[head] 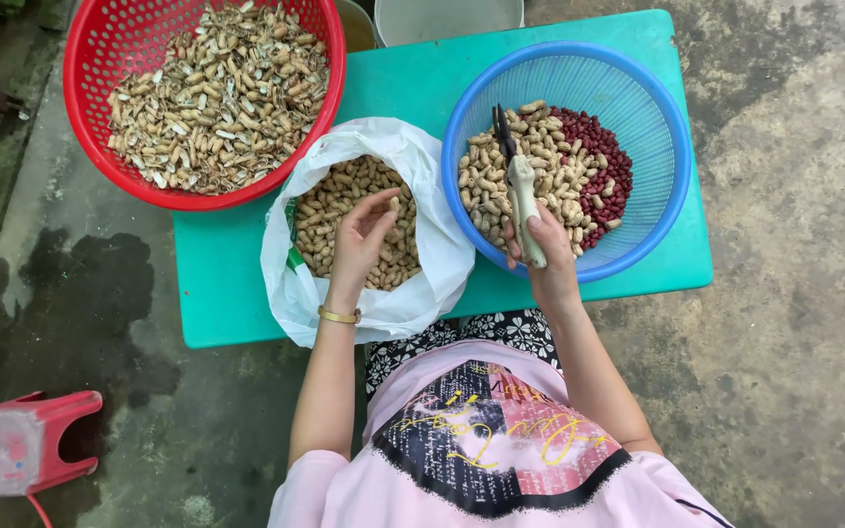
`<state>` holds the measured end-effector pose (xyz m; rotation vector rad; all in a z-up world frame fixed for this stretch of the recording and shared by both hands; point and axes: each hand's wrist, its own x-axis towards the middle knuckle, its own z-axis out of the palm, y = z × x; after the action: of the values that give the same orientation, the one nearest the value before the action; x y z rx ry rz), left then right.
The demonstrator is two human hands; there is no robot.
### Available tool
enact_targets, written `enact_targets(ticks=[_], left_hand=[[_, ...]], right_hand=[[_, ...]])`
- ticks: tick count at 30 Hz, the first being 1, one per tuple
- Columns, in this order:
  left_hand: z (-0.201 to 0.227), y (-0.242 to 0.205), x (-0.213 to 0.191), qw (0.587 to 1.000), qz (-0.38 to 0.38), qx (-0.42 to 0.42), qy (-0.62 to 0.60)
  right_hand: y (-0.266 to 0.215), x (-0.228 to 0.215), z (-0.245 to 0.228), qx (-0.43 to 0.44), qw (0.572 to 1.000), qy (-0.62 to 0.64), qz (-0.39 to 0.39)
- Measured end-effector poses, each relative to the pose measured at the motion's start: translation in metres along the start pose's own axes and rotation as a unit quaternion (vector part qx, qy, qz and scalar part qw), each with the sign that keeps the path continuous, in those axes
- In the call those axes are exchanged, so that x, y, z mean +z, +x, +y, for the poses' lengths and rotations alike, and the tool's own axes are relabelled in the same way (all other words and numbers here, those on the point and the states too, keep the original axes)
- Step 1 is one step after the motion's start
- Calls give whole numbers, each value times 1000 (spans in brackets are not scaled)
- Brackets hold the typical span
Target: The person picks up peanuts from a white bag and uses shears to crack the shells, placing the kernels into a blue basket and the empty shells into a red basket.
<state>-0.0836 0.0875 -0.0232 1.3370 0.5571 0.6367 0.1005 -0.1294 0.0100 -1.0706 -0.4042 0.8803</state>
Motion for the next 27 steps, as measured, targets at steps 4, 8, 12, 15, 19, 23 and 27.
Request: enact_targets(ticks=[4, 8, 12, 15, 19, 23, 27], left_hand=[[10, 2, 17, 996, -6, 16, -85], [8, 0, 52, 990, -37, 42, -128], [5, 0, 85, 993, -73, 22, -86], [9, -5, 105, 997, -57, 42, -22], [18, -7, 116, 994, -41, 80, 64], [19, -8, 118, 992, -35, 90, 86], [15, -6, 117, 997, -66, 24, -45]], right_hand=[[-6, 5, -5, 0, 1000, 4, -23], [-10, 7, -4, -1, 998, 16, -59], [-7, 8, -1, 18, 996, 52, -63], [-5, 9, -3, 6, 998, 39, -57], [-2, 4, -3, -6, 1000, -11, -14], [-1, -4, 1, -30, 998, -55, -1], [1, -8, 3, -24, 999, -41, -1]])
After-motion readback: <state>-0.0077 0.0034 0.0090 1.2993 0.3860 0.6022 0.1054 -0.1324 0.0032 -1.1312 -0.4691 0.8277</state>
